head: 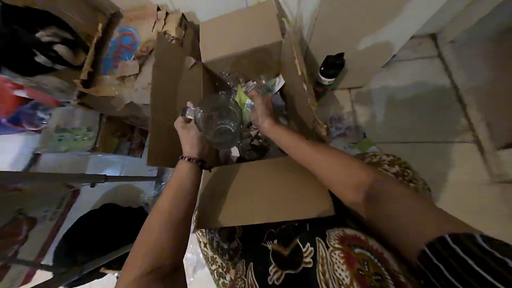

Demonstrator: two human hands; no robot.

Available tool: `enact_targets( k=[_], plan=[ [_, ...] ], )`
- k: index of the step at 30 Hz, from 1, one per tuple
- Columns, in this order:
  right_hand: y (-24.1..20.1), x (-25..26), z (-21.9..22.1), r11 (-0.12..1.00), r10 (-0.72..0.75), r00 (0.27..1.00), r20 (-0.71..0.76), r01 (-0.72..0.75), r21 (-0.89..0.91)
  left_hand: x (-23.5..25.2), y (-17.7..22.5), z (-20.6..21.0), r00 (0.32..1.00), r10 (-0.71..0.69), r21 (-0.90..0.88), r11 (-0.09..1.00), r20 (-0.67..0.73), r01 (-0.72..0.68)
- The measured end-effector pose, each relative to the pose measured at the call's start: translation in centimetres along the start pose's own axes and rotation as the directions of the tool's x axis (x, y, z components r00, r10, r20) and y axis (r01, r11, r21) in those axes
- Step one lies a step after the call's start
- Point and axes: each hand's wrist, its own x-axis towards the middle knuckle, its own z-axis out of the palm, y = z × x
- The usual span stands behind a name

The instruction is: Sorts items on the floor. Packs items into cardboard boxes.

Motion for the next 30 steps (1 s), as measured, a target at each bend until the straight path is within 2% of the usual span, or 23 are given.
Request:
enact_targets(
  k=[4, 6, 8, 9, 12, 13, 15, 18, 19, 21, 25, 28, 30],
  plan=[
    [1.5, 1.4, 1.0, 0.999, 0.046, 0.997, 0.062, -0.046, 0.002, 2.2, -2.4, 1.6, 0.997, 0.06, 0.104, 0.992, 0.042, -0.064],
    [2.3, 2.1, 1.9, 0.979, 0.1, 0.994, 0.042, -0.106, 0.171, 2.9, -3.1, 2.2, 0.995, 0.071, 0.158, 0.984, 0.071, -0.081],
    [2.8, 2.9, 3.1, 0.875, 0.221, 0.975, 0.027, -0.211, 0.436, 3.7, -4.0, 2.5, 0.992, 0.072, 0.219, 0.971, 0.105, -0.094],
    [3.1, 3.1, 3.3, 0.874, 0.21, 0.977, 0.036, -0.204, 0.44, 4.2, -4.7, 2.6, 0.989, 0.078, 0.24, 0.965, 0.125, -0.107],
    [4.1, 3.6, 3.7, 0.953, 0.133, 0.989, 0.062, -0.145, 0.267, 5.7, -7.1, 2.7, 0.979, 0.098, 0.32, 0.935, 0.18, -0.152],
    [4.4, 3.8, 4.0, 0.937, 0.158, 0.985, 0.067, -0.171, 0.305, 5.9, -7.5, 2.7, 0.976, 0.096, 0.354, 0.921, 0.196, -0.162],
    [4.6, 4.0, 4.7, 0.838, 0.24, 0.969, 0.065, -0.24, 0.49, 6.3, -8.0, 2.8, 0.973, 0.077, 0.422, 0.891, 0.219, -0.165],
    [4.8, 4.3, 5.5, 0.701, 0.349, 0.929, 0.123, -0.346, 0.623, 6.7, -9.1, 2.8, 0.971, 0.031, 0.483, 0.863, 0.237, -0.146],
    [4.8, 4.1, 5.6, 0.695, 0.348, 0.927, 0.142, -0.356, 0.624, 6.8, -9.5, 2.8, 0.969, 0.028, 0.494, 0.857, 0.246, -0.15],
    [5.3, 3.7, 5.5, 0.866, 0.213, 0.967, 0.137, -0.252, 0.432, 7.0, -10.0, 2.8, 0.963, 0.009, 0.516, 0.843, 0.268, -0.152],
    [6.4, 3.9, 5.7, 0.988, 0.083, 0.974, 0.209, -0.107, 0.11, 7.1, -10.7, 2.9, 0.956, -0.03, 0.549, 0.824, 0.293, -0.143],
    [6.8, 4.0, 6.3, 0.931, 0.151, 0.968, 0.199, -0.207, 0.301, 7.2, -11.2, 3.3, 0.955, -0.044, 0.55, 0.825, 0.292, -0.131],
    [7.5, 4.6, 6.4, 0.94, 0.166, 0.957, 0.24, -0.227, 0.256, 7.3, -11.6, 3.5, 0.952, -0.041, 0.543, 0.829, 0.302, -0.136]
  ],
)
